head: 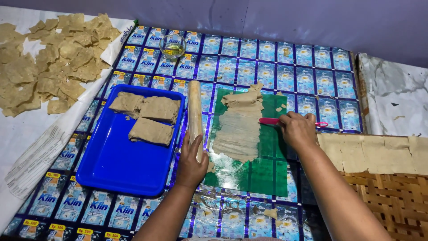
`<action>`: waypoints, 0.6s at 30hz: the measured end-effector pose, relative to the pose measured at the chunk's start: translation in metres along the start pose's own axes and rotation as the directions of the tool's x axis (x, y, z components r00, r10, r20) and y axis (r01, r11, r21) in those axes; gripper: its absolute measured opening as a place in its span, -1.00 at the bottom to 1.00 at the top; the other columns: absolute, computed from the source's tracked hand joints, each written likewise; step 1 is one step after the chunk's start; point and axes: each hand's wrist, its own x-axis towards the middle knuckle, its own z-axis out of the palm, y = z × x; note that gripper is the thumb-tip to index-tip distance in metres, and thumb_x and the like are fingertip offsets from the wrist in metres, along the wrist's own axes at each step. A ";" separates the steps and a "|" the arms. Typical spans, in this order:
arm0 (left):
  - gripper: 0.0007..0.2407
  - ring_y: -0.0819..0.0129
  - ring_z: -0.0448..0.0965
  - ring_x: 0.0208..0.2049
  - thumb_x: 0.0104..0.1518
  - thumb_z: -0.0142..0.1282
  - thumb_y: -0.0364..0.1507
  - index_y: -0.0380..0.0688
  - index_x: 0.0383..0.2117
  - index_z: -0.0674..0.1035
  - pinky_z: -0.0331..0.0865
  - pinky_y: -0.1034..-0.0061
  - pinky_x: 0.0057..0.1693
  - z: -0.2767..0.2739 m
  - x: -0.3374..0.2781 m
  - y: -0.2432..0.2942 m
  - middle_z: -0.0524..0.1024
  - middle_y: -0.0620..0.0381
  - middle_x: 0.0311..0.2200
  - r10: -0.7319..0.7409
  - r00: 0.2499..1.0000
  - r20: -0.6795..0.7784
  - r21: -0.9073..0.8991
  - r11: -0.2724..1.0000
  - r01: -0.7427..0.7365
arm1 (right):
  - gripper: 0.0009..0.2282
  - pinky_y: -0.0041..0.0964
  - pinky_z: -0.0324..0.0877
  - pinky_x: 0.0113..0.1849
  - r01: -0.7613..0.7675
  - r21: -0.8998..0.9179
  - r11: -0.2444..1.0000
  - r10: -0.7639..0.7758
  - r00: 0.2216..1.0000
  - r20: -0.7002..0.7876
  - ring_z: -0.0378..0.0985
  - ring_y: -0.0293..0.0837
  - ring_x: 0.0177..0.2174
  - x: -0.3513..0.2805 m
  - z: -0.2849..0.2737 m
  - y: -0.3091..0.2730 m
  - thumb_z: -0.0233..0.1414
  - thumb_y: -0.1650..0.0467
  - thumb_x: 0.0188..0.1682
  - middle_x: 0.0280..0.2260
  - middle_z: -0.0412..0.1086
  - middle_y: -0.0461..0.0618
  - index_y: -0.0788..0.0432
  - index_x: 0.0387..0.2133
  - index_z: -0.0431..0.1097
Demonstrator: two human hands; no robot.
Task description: Flattening and cutting dough into squares using a rolling pin and a plastic scraper.
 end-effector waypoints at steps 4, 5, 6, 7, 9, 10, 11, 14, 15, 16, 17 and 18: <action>-0.56 -0.30 0.19 0.32 0.11 0.09 -0.50 -0.01 0.19 0.46 0.29 0.04 0.30 0.003 0.000 -0.003 0.12 -0.37 0.33 0.012 1.000 -0.015 -0.001 1.000 -0.012 | -0.95 -0.15 0.21 0.00 0.022 0.012 1.000 -0.022 1.000 0.014 0.56 -0.29 -0.22 0.008 -0.002 -0.008 0.01 0.21 -0.03 -0.38 0.39 -0.38 -0.30 -0.43 0.42; -0.57 -0.31 0.19 0.31 0.10 0.09 -0.51 -0.03 0.18 0.46 0.29 0.03 0.29 0.002 0.000 -0.002 0.13 -0.38 0.33 0.022 0.999 -0.023 0.000 1.000 -0.022 | -0.95 -0.14 0.20 0.00 0.028 0.021 0.999 -0.029 0.999 0.030 0.56 -0.28 -0.22 0.010 -0.005 -0.011 0.01 0.21 -0.03 -0.38 0.39 -0.37 -0.29 -0.43 0.42; -0.57 -0.32 0.20 0.30 0.10 0.10 -0.51 -0.04 0.17 0.47 0.30 0.03 0.29 0.002 0.001 -0.002 0.14 -0.39 0.32 0.032 0.999 -0.033 0.001 0.999 -0.032 | -0.95 -0.12 0.20 0.00 0.035 0.031 0.999 -0.036 0.998 0.044 0.56 -0.27 -0.21 0.012 -0.009 -0.014 0.01 0.21 -0.03 -0.38 0.39 -0.36 -0.29 -0.44 0.42; -0.57 -0.32 0.20 0.30 0.10 0.10 -0.51 -0.04 0.17 0.47 0.30 0.03 0.29 0.002 0.000 -0.001 0.14 -0.39 0.32 0.030 0.999 -0.034 0.002 1.000 -0.030 | -0.95 -0.12 0.20 0.00 0.037 0.031 0.999 -0.038 0.998 0.044 0.56 -0.27 -0.21 0.014 -0.006 -0.015 0.01 0.21 -0.03 -0.38 0.39 -0.36 -0.29 -0.44 0.42; -0.57 -0.30 0.19 0.31 0.12 0.07 -0.48 0.00 0.19 0.45 0.31 0.02 0.28 0.002 -0.001 -0.001 0.12 -0.37 0.33 0.001 1.000 -0.003 0.011 1.000 -0.001 | -0.96 -0.15 0.17 -0.01 0.051 0.056 0.997 -0.054 0.996 0.067 0.55 -0.30 -0.19 0.018 -0.001 -0.016 0.02 0.19 -0.04 -0.36 0.39 -0.39 -0.30 -0.40 0.42; -0.57 -0.30 0.19 0.31 0.12 0.07 -0.48 0.00 0.19 0.45 0.31 0.02 0.28 0.001 0.000 0.000 0.12 -0.37 0.33 -0.001 1.000 -0.003 0.011 1.000 0.001 | -0.96 -0.15 0.17 -0.01 0.052 0.056 0.997 -0.056 0.996 0.069 0.55 -0.30 -0.19 0.019 0.000 -0.018 0.02 0.19 -0.04 -0.36 0.39 -0.39 -0.30 -0.40 0.42; -0.57 -0.31 0.20 0.31 0.12 0.07 -0.48 0.01 0.19 0.46 0.32 0.02 0.27 0.001 0.001 0.001 0.12 -0.37 0.33 -0.003 1.000 0.000 0.000 1.000 0.003 | -0.97 -0.14 0.17 -0.01 0.057 0.055 0.997 -0.060 0.996 0.062 0.54 -0.30 -0.21 0.021 0.001 -0.020 0.02 0.19 -0.05 -0.38 0.38 -0.38 -0.30 -0.42 0.41; -0.58 -0.31 0.21 0.30 0.12 0.07 -0.48 0.01 0.18 0.46 0.33 0.02 0.27 0.000 0.001 0.000 0.13 -0.37 0.33 0.002 1.000 -0.006 0.000 1.000 -0.002 | -0.98 -0.14 0.16 -0.02 0.070 0.058 0.996 -0.073 0.996 0.057 0.53 -0.29 -0.22 0.025 0.003 -0.030 0.04 0.19 -0.07 -0.39 0.36 -0.39 -0.30 -0.44 0.39; -0.57 -0.31 0.21 0.30 0.12 0.08 -0.48 0.01 0.19 0.46 0.33 0.03 0.26 0.001 0.001 -0.001 0.13 -0.37 0.33 0.011 1.000 -0.013 0.009 1.000 -0.011 | -0.98 -0.13 0.16 -0.02 0.075 0.060 0.995 -0.079 0.995 0.058 0.53 -0.29 -0.22 0.027 0.003 -0.033 0.05 0.18 -0.08 -0.38 0.36 -0.40 -0.30 -0.43 0.39; -0.57 -0.31 0.21 0.30 0.12 0.08 -0.48 0.01 0.19 0.46 0.33 0.03 0.26 0.000 0.001 0.001 0.13 -0.37 0.33 0.010 1.000 -0.013 0.009 1.000 -0.010 | -0.98 -0.13 0.16 -0.02 0.077 0.060 0.995 -0.080 0.995 0.058 0.53 -0.29 -0.22 0.028 0.002 -0.037 0.05 0.18 -0.08 -0.38 0.36 -0.40 -0.30 -0.43 0.39; -0.57 -0.31 0.22 0.30 0.12 0.08 -0.48 0.01 0.19 0.46 0.34 0.02 0.26 0.000 0.002 0.002 0.14 -0.37 0.32 0.014 1.000 -0.019 0.011 1.000 -0.014 | -0.99 -0.13 0.16 -0.02 0.079 0.072 0.994 -0.083 0.995 0.054 0.53 -0.29 -0.23 0.030 0.000 -0.041 0.05 0.19 -0.07 -0.38 0.36 -0.39 -0.31 -0.42 0.40; -0.57 -0.31 0.22 0.29 0.12 0.08 -0.49 0.01 0.19 0.46 0.34 0.01 0.25 -0.001 0.002 0.003 0.14 -0.38 0.32 0.019 1.000 -0.025 0.013 1.000 -0.019 | -0.99 -0.12 0.17 -0.02 0.082 0.083 0.993 -0.086 0.995 0.050 0.54 -0.29 -0.24 0.031 -0.001 -0.045 0.04 0.21 -0.05 -0.39 0.37 -0.39 -0.33 -0.42 0.41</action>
